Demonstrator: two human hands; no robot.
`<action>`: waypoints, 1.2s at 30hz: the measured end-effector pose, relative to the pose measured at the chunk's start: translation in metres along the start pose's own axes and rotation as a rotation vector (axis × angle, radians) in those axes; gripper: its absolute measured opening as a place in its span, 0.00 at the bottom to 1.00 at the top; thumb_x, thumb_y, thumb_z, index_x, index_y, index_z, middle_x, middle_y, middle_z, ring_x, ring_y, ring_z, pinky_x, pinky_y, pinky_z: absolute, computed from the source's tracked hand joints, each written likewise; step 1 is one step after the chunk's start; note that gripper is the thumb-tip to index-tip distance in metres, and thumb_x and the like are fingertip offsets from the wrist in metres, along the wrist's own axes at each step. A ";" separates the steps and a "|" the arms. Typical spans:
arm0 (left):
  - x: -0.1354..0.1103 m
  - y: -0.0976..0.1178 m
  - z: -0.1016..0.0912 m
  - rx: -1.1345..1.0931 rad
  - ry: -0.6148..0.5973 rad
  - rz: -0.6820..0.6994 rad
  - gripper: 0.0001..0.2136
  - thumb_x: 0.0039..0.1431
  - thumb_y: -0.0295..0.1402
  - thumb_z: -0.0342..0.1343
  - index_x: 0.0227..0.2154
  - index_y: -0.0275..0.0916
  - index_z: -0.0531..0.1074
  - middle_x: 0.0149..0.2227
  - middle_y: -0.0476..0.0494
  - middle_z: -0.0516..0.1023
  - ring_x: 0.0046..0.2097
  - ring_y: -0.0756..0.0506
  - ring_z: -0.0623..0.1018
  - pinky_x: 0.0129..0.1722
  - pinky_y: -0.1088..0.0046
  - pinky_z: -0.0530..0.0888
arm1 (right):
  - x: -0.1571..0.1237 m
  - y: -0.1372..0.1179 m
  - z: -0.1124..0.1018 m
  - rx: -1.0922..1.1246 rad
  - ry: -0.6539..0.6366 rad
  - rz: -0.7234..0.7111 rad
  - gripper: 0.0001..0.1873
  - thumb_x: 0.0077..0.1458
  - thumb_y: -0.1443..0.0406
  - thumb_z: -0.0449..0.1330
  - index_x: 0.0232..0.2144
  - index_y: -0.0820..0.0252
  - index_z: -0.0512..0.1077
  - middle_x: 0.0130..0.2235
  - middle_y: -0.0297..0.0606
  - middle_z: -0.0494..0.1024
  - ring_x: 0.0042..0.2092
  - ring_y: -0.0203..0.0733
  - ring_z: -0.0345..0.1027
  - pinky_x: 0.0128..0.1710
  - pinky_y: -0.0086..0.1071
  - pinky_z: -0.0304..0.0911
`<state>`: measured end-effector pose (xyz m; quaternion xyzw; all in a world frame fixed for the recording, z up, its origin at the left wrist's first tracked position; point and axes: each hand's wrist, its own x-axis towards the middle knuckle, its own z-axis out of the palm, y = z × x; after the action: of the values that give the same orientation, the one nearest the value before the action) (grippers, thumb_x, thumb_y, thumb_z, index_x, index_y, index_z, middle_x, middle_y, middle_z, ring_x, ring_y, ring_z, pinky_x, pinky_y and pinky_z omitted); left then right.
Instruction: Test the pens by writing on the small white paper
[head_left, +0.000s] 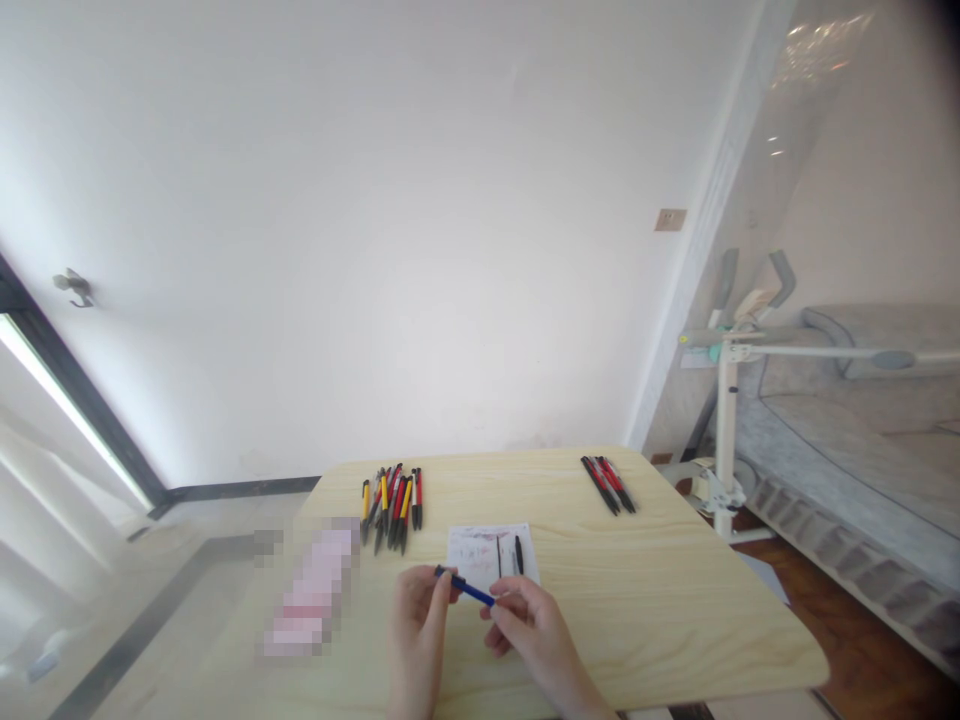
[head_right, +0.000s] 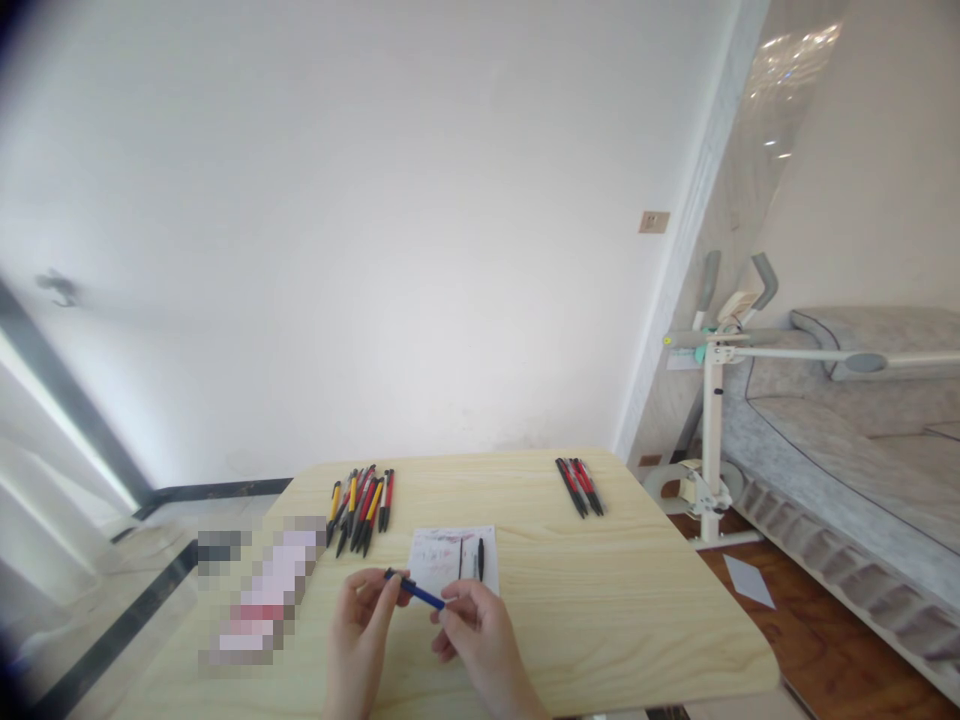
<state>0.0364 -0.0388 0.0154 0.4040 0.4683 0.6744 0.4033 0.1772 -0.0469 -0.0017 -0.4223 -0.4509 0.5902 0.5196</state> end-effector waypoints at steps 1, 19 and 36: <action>0.000 0.000 0.000 0.001 -0.003 -0.001 0.12 0.43 0.37 0.62 0.28 0.38 0.66 0.25 0.48 0.76 0.27 0.47 0.76 0.28 0.73 0.73 | -0.001 -0.001 0.001 -0.007 -0.002 -0.002 0.20 0.42 0.54 0.62 0.32 0.63 0.66 0.27 0.38 0.75 0.23 0.37 0.69 0.20 0.28 0.64; 0.010 -0.014 -0.022 0.008 -0.032 -0.013 0.10 0.50 0.35 0.57 0.33 0.39 0.64 0.27 0.48 0.76 0.29 0.48 0.75 0.30 0.72 0.71 | -0.004 0.010 0.004 -0.095 -0.002 -0.044 0.19 0.45 0.54 0.60 0.35 0.61 0.64 0.27 0.37 0.75 0.22 0.35 0.68 0.20 0.26 0.62; 0.012 -0.011 -0.033 -0.110 0.050 -0.191 0.14 0.43 0.38 0.62 0.30 0.39 0.66 0.25 0.50 0.76 0.27 0.47 0.75 0.30 0.71 0.71 | 0.002 -0.005 -0.002 -0.148 0.068 -0.119 0.18 0.44 0.55 0.62 0.33 0.64 0.71 0.28 0.42 0.76 0.21 0.36 0.66 0.20 0.29 0.62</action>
<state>0.0036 -0.0349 -0.0009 0.3177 0.4769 0.6674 0.4757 0.1801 -0.0443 0.0031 -0.4518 -0.4998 0.5088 0.5359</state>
